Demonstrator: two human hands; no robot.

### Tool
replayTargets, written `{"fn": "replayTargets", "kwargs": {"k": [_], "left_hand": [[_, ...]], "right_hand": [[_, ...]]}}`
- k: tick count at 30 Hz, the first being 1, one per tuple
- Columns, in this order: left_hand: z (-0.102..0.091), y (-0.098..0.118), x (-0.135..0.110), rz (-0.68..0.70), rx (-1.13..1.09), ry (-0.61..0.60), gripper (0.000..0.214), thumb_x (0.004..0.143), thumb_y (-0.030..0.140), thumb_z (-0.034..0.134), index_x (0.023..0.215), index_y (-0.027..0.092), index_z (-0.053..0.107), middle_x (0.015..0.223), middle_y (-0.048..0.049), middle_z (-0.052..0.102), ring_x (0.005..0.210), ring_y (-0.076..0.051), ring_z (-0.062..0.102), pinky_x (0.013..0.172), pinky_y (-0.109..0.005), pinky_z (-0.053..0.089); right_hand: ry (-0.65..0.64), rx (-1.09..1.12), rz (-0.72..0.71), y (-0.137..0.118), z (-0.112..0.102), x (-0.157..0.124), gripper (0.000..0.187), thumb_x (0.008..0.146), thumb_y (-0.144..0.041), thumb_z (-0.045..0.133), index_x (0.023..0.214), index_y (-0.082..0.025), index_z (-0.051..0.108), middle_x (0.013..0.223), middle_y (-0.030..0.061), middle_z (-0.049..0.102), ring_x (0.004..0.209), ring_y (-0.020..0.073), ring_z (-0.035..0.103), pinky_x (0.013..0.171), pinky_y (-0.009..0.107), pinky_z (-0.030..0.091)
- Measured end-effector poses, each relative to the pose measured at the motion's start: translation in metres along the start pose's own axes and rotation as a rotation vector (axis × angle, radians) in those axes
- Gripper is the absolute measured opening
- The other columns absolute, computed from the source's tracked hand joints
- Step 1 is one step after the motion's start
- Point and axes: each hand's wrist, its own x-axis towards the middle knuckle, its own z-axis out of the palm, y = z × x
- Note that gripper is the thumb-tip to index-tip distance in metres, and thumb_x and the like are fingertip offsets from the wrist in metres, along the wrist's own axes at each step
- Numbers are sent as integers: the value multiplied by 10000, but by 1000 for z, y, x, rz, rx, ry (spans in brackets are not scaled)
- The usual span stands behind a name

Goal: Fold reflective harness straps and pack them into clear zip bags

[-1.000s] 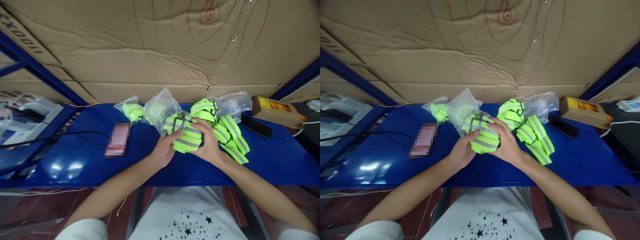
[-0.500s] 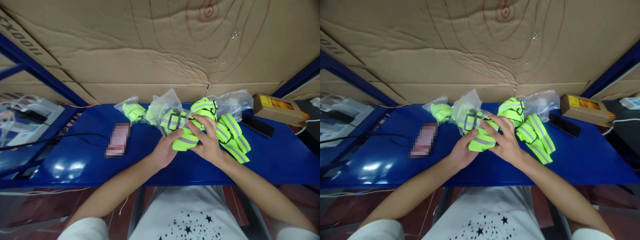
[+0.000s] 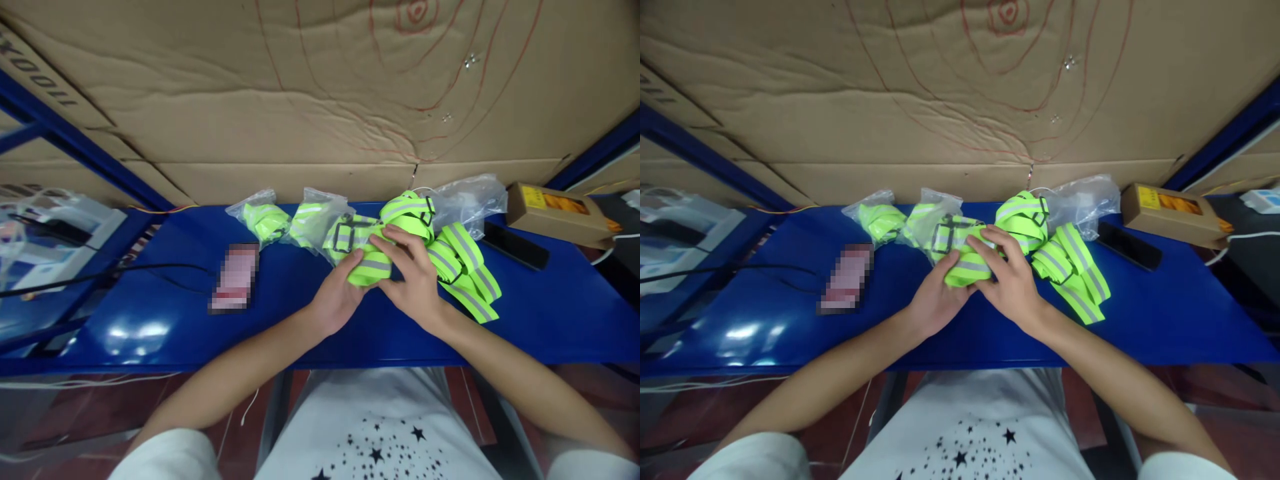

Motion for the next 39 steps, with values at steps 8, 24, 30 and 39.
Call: {"fn": "replayTargets", "kwargs": {"k": [8,24,30,39], "left_hand": [[-6,-1,7,-31,65,-21,542,948,644,598,1277,229,714,1304,-82,718,1237,-269,643,1004,-369,551],[-17,10,6,-18,910,-171,609,955,682,544,1367,236,602,1393,-126,667,1214,-282,671,1009,-428,546],[-29,17,3,861,1970,16,519,955,534,651,575,184,609,550,-24,635,529,-155,589,579,-289,394],[-22,45,-5,987,1927,0,336,868,515,759,1104,276,745,1233,-133,703,1216,-352,589,1138,-512,313]], "right_hand": [[-239,123,90,9,-3,1,783,848,-224,794,1545,-274,441,1623,157,391,1548,368,346,1237,587,387],[-155,587,609,32,-7,8,221,886,-393,751,1017,-239,660,1208,65,679,1161,243,649,1037,411,504],[-328,583,765,36,-18,12,337,919,-538,675,969,-206,708,1018,40,738,983,221,674,884,337,516],[-513,293,365,17,-22,6,494,920,-559,705,1253,-205,620,1054,84,744,924,264,714,769,344,538]]}}
